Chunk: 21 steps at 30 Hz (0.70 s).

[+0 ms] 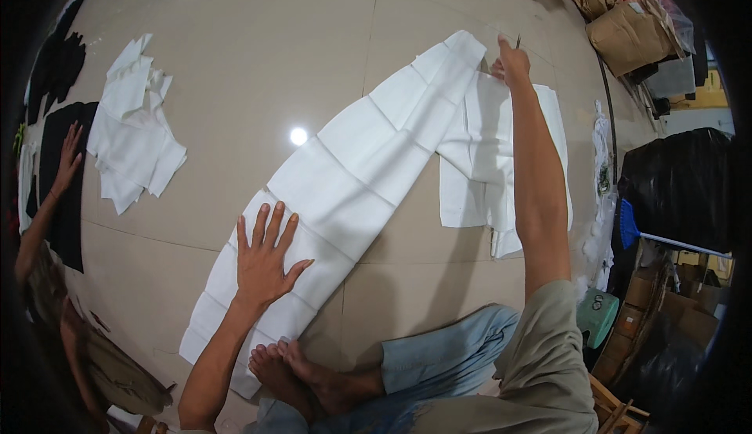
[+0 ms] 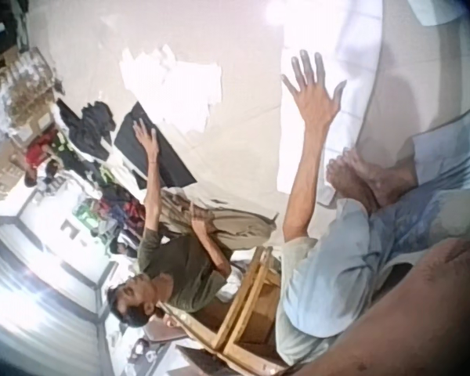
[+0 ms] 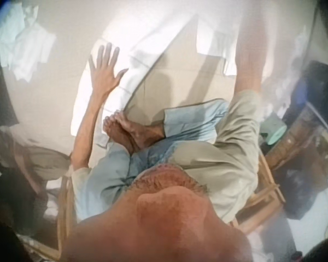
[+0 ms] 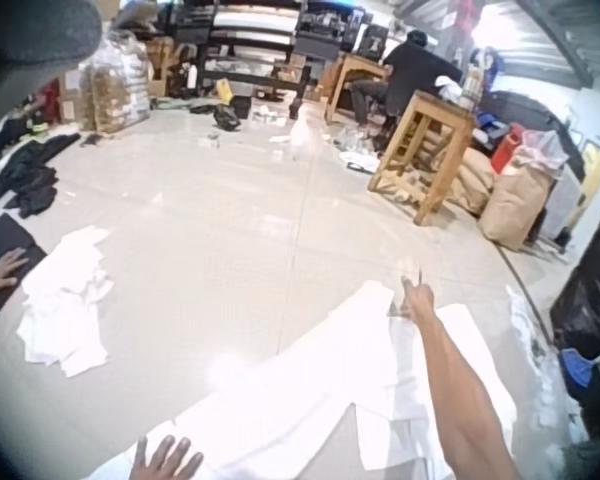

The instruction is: The person sits on the floor and uses a red utility knife to cut a large white fabric sheet into rectangular strips. They repeatedly fold the fabric, align the edges, and slice through the layers to create uniform pieces.

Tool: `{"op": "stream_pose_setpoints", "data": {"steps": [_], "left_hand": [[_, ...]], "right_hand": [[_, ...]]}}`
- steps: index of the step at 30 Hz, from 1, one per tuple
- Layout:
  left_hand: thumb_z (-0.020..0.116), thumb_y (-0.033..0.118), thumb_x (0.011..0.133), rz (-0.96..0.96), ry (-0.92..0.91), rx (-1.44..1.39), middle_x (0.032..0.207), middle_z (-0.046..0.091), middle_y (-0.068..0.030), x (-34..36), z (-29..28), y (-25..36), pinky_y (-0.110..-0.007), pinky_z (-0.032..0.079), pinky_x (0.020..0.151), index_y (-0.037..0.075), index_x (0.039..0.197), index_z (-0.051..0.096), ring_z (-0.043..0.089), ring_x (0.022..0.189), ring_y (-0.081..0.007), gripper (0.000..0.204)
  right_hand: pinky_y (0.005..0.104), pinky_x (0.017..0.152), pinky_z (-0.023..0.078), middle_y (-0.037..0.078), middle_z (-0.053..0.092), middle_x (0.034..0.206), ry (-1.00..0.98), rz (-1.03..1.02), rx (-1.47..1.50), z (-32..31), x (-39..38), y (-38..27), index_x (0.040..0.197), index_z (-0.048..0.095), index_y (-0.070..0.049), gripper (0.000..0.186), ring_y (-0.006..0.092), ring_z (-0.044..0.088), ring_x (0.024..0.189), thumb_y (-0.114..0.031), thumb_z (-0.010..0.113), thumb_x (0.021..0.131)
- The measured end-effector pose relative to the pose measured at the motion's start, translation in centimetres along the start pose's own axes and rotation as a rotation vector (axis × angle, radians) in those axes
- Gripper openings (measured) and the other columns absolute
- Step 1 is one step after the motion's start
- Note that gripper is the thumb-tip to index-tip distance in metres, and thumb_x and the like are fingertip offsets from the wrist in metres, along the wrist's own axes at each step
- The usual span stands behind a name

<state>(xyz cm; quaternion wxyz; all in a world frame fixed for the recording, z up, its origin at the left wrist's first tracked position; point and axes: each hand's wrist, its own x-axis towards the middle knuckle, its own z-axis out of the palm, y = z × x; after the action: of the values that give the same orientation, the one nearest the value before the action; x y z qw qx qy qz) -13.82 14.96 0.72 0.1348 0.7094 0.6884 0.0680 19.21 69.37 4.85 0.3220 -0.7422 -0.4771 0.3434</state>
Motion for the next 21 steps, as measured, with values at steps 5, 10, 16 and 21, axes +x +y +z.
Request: {"op": "stream_pose_setpoints", "data": {"steps": [5, 10, 16, 21], "left_hand": [[0.053, 0.062, 0.097, 0.014, -0.011, 0.004, 0.169, 0.026, -0.0156, -0.1, 0.1, -0.1, -0.066, 0.007, 0.123, 0.008, 0.156, 0.043, 0.017, 0.158, -0.0378, 0.080], [0.054, 0.059, 0.098, 0.008, -0.009, -0.006, 0.169, 0.026, -0.0139, -0.1, -0.1, 0.1, -0.066, 0.008, 0.123, 0.010, 0.158, 0.041, 0.017, 0.158, -0.0359, 0.078], [0.058, 0.055, 0.097, 0.012, -0.012, -0.028, 0.169, 0.026, -0.0131, -0.2, -0.2, -0.1, -0.067, 0.008, 0.124, 0.013, 0.159, 0.039, 0.017, 0.158, -0.0349, 0.077], [0.061, 0.052, 0.096, 0.047, -0.017, -0.055, 0.169, 0.026, -0.0139, -0.2, -0.1, -0.4, -0.067, 0.008, 0.124, 0.012, 0.158, 0.040, 0.017, 0.157, -0.0357, 0.077]], "right_hand": [[0.0438, 0.072, 0.060, 0.016, 0.065, 0.092, -0.196, 0.064, 0.141, 1.8, -3.5, 4.0, 0.105, 0.059, 0.013, 0.049, 0.0275, 0.068, 0.087, -0.024, 0.084, 0.083], [0.0383, 0.074, 0.054, 0.015, 0.066, 0.094, -0.093, -0.056, 0.295, 4.7, -2.5, 4.3, 0.099, 0.060, 0.009, 0.029, 0.0248, 0.066, 0.087, -0.002, 0.074, 0.076], [0.0407, 0.060, 0.049, 0.006, 0.059, 0.082, 0.414, -0.559, -0.152, -2.7, -1.3, 5.6, 0.088, 0.059, -0.003, 0.014, 0.0181, 0.056, 0.065, -0.009, 0.068, 0.079], [0.0401, 0.067, 0.051, 0.009, 0.062, 0.082, 0.203, -0.034, 0.035, -5.9, -2.5, 12.1, 0.094, 0.059, -0.001, 0.031, 0.0214, 0.059, 0.068, -0.018, 0.080, 0.079]]}}
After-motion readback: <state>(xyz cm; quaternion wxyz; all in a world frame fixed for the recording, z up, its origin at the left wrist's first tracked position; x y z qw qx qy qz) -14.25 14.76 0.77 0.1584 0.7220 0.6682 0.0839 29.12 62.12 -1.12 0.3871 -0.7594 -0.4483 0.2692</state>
